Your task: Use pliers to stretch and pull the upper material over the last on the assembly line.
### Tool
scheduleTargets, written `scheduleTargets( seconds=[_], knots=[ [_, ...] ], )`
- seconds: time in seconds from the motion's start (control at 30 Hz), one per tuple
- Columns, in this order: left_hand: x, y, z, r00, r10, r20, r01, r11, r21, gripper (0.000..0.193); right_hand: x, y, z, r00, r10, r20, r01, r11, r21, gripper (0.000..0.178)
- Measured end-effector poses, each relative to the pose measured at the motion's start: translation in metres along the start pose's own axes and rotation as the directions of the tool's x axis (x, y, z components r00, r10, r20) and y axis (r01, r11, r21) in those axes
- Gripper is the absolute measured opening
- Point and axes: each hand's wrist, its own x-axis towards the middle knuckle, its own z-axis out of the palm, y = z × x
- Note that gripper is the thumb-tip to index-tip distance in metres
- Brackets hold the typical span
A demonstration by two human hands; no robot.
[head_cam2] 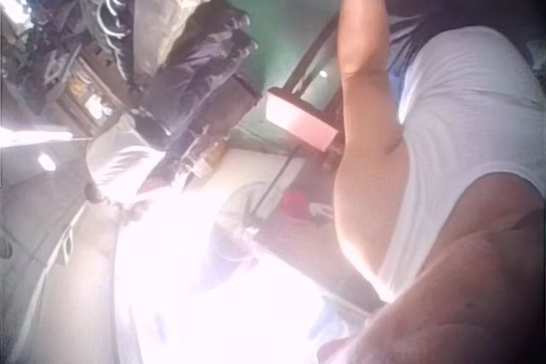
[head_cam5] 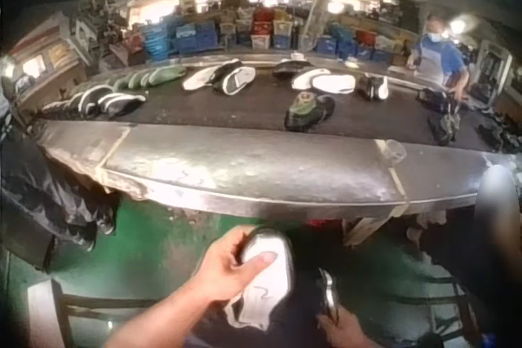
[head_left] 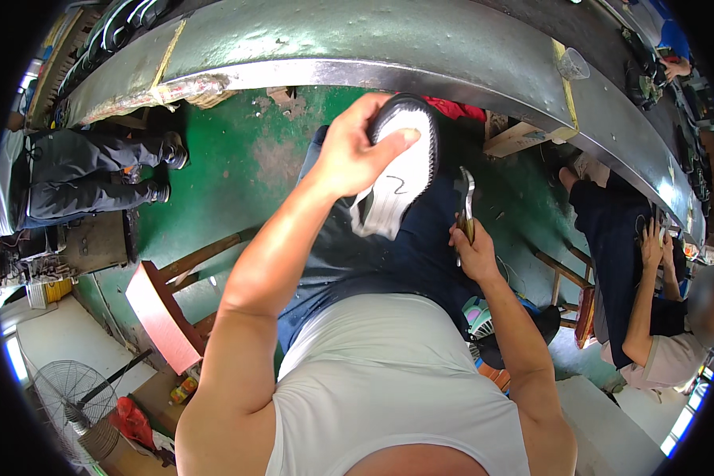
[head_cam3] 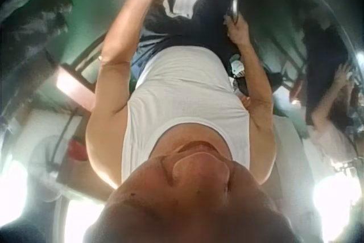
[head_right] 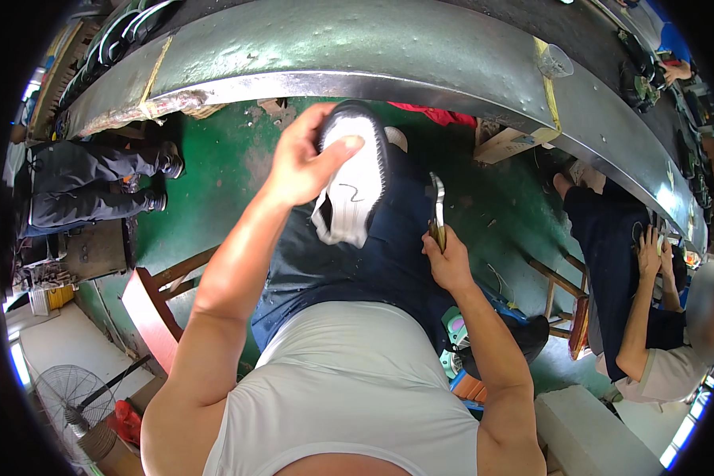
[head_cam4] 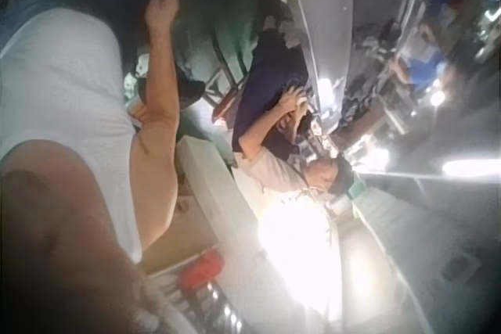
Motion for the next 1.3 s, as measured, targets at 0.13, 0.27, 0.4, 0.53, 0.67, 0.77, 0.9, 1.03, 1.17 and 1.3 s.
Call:
scheduleTargets(
  seconds=[0.13, 0.27, 0.4, 0.53, 0.67, 0.77, 0.9, 1.03, 1.17, 1.3],
  knots=[
    [0.015, -0.096, 0.010, 0.834, -0.523, -0.177, 0.552, 0.805, 0.219, 0.056, -0.002, -0.039, -0.018, 0.969, 0.062, 0.239, 0.009, 0.959, -0.284, 0.030],
    [-0.055, -0.154, 0.009, 0.593, -0.799, 0.095, 0.789, 0.554, -0.265, 0.057, -0.002, -0.045, -0.021, 0.942, -0.069, 0.329, 0.187, 0.921, -0.342, 0.044],
    [-0.093, -0.159, 0.018, 0.763, -0.644, 0.054, 0.640, 0.742, -0.200, 0.058, 0.011, -0.053, -0.015, 0.862, -0.247, 0.442, 0.459, 0.751, -0.475, 0.051],
    [-0.105, -0.152, 0.023, 0.798, -0.603, 0.000, 0.602, 0.797, -0.057, 0.061, 0.025, -0.107, -0.002, 0.871, 0.136, 0.472, 0.282, 0.648, -0.708, 0.040],
    [-0.114, -0.138, 0.023, 0.783, -0.621, 0.018, 0.613, 0.767, -0.190, 0.060, 0.044, -0.141, 0.004, 0.723, 0.343, 0.600, 0.326, 0.596, -0.734, 0.031],
    [-0.118, -0.144, 0.018, 0.744, -0.666, 0.046, 0.626, 0.672, -0.394, 0.070, 0.035, -0.092, 0.024, 0.819, 0.195, 0.540, 0.197, 0.787, -0.584, 0.029],
    [-0.094, -0.133, 0.018, 0.702, -0.711, 0.040, 0.669, 0.639, -0.379, 0.087, 0.002, -0.038, 0.057, 0.952, 0.106, 0.287, -0.022, 0.959, -0.283, 0.028],
    [-0.079, -0.131, 0.019, 0.680, -0.728, 0.086, 0.712, 0.627, -0.315, 0.091, -0.004, -0.031, 0.064, 0.927, 0.250, 0.279, -0.233, 0.968, -0.092, 0.027],
    [-0.069, -0.122, 0.030, 0.646, -0.760, 0.065, 0.745, 0.611, -0.268, 0.086, 0.014, -0.008, 0.021, 0.654, 0.253, 0.713, -0.674, 0.623, 0.397, 0.036],
    [-0.064, -0.131, 0.035, 0.624, -0.780, -0.048, 0.762, 0.621, -0.184, 0.080, 0.024, -0.039, -0.016, 0.623, 0.310, 0.718, -0.698, 0.636, 0.330, 0.032]
  ],
)
